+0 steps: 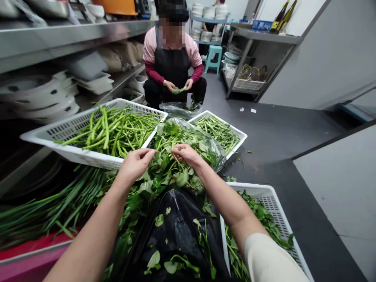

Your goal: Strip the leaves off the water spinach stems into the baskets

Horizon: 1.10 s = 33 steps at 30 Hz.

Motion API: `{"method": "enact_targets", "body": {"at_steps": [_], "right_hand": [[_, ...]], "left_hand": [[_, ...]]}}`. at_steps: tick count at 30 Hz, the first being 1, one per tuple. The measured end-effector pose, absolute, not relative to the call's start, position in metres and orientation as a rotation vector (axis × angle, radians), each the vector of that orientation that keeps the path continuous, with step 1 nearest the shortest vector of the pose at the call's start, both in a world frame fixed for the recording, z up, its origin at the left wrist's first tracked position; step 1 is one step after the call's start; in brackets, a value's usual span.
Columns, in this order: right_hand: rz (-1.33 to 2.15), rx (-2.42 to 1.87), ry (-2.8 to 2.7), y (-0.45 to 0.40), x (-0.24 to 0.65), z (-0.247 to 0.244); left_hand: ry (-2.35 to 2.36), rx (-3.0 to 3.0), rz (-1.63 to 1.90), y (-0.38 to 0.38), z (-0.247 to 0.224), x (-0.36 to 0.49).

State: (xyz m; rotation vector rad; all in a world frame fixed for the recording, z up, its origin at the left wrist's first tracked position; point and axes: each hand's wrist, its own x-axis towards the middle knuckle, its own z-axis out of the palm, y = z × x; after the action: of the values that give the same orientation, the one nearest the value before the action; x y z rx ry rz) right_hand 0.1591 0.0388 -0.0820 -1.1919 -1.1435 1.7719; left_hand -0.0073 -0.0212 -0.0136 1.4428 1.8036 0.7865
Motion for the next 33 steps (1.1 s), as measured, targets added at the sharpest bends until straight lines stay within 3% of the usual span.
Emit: {"method": "enact_targets", "body": {"at_steps": [7, 13, 19, 26, 33], "right_hand": [[2.024, -0.870, -1.198, -0.035, 0.168, -0.043], [1.803, -1.067, -1.160, -0.073, 0.168, -0.054], [1.581, -1.287, -0.694, -0.071, 0.192, -0.095], [0.951, -1.748, -1.284, -0.119, 0.294, -0.099], [0.988, -1.536, -1.745, -0.124, 0.211, -0.067]], "left_hand": [[1.157, 0.787, 0.941, -0.027, -0.025, 0.017], [1.010, 0.591, 1.063, -0.055, -0.034, 0.021], [1.093, 0.708, 1.104, -0.081, -0.039, 0.012], [1.092, 0.763, 0.982, -0.086, -0.052, 0.026], [1.193, 1.012, 0.930, -0.100, -0.065, 0.065]]}}
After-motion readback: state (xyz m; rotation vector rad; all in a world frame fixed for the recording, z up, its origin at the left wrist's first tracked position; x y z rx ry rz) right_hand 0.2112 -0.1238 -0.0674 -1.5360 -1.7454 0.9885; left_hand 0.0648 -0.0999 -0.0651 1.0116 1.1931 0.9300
